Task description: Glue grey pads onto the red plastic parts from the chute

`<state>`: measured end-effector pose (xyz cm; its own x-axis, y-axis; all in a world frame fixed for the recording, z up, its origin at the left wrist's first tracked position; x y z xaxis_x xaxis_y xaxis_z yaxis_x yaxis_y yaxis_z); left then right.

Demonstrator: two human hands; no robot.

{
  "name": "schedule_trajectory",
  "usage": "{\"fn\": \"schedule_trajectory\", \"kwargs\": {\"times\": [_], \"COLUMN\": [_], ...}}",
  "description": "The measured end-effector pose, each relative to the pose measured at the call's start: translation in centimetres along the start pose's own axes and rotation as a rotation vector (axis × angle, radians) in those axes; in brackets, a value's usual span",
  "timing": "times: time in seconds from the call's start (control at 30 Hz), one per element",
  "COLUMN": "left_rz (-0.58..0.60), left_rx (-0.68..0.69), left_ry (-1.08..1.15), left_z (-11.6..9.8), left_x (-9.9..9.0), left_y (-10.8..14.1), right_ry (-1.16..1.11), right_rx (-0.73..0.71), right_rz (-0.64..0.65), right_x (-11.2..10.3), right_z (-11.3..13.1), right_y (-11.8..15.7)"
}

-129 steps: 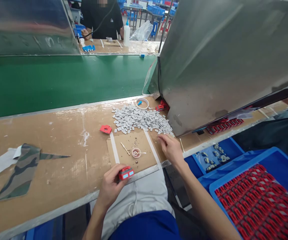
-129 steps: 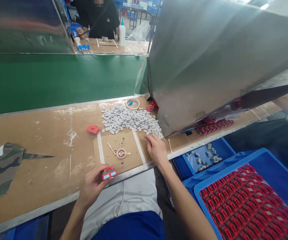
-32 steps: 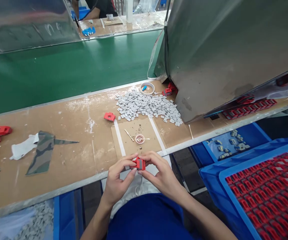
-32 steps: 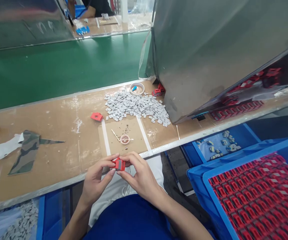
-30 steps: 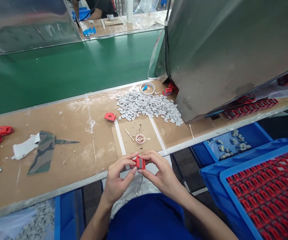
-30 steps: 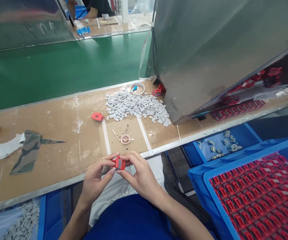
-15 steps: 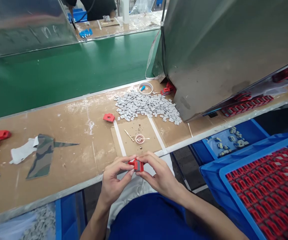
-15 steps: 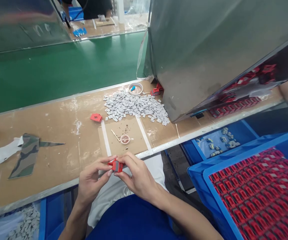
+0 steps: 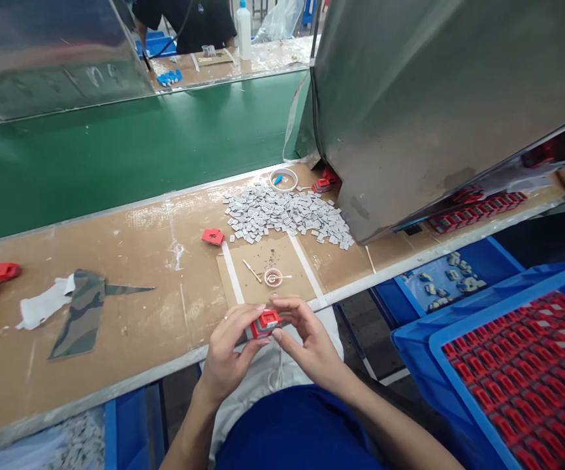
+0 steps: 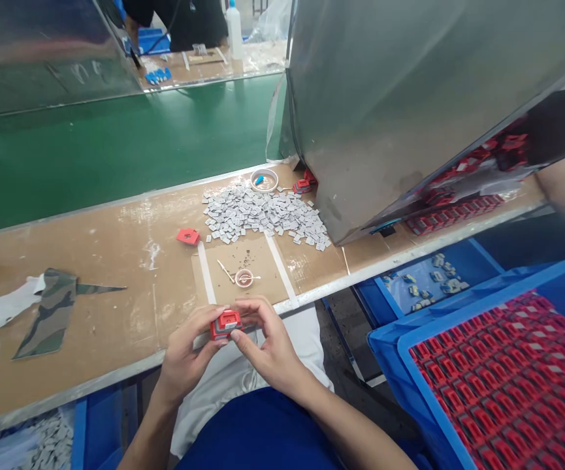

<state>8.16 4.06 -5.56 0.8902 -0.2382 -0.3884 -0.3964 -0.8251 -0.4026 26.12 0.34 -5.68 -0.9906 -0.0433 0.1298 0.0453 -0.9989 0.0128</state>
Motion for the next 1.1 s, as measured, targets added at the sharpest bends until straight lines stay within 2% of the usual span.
{"fn": "schedule_trajectory", "kwargs": {"times": [0.07,0.17,0.33,0.47,0.6,0.67,0.73,0.83,0.9,0.93,0.97,1.03,1.1], "left_rz": [0.044,0.094,0.166,0.224,0.400,0.439,0.318,0.159,0.156,0.173,0.178,0.141,0.009], "left_rx": [0.016,0.044,0.076,0.107,0.163,0.150,0.063,0.025,0.011,-0.010,-0.041,-0.120,-0.232], "left_ry": [-0.027,-0.042,-0.048,-0.069,-0.106,-0.171,-0.312,-0.480,-0.514,-0.533,-0.558,-0.590,-0.530], "left_z": [-0.2,-0.6,-0.6,-1.1,-1.5,-0.2,2.8,9.0,12.4,13.4,13.9,13.6,12.1], "left_x": [-0.1,-0.2,-0.3,0.3,0.3,-1.1,-3.5,-6.8,-7.9,-8.2,-8.4,-8.8,-9.2], "left_y": [-0.2,-0.5,-0.7,-0.9,-3.0,-5.2,-8.0,-12.2,-14.1,-14.6,-14.7,-14.1,-12.6], "right_ry": [0.172,0.291,0.313,0.286,0.311,0.365,0.474,0.703,0.848,0.925,0.959,1.003,1.036], "right_rx": [-0.099,-0.145,-0.134,-0.137,-0.123,-0.113,-0.135,-0.204,-0.220,-0.203,-0.187,-0.156,-0.130], "right_rz": [-0.010,0.023,0.059,0.037,0.000,-0.075,-0.246,-0.584,-0.748,-0.807,-0.843,-0.894,-0.942], "right_x": [-0.4,-0.8,-1.0,-1.2,-3.1,-5.5,-9.2,-16.7,-21.8,-24.2,-26.3,-29.5,-31.7], "right_z": [0.7,1.6,1.8,1.7,2.4,2.8,3.2,3.3,2.9,2.6,2.2,1.2,0.3], "right_y": [0.0,-0.2,-0.3,0.3,2.2,3.4,4.3,4.2,3.2,2.4,1.5,-0.6,-2.6]}}
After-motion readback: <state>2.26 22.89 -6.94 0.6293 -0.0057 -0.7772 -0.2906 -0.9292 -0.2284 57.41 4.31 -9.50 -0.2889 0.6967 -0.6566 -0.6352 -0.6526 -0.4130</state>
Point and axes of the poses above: each hand's wrist, its own y-axis away from the middle knuckle, its own x-axis out of the palm, z = x × y, the point moved 1 cm from there along -y, towards the middle knuckle
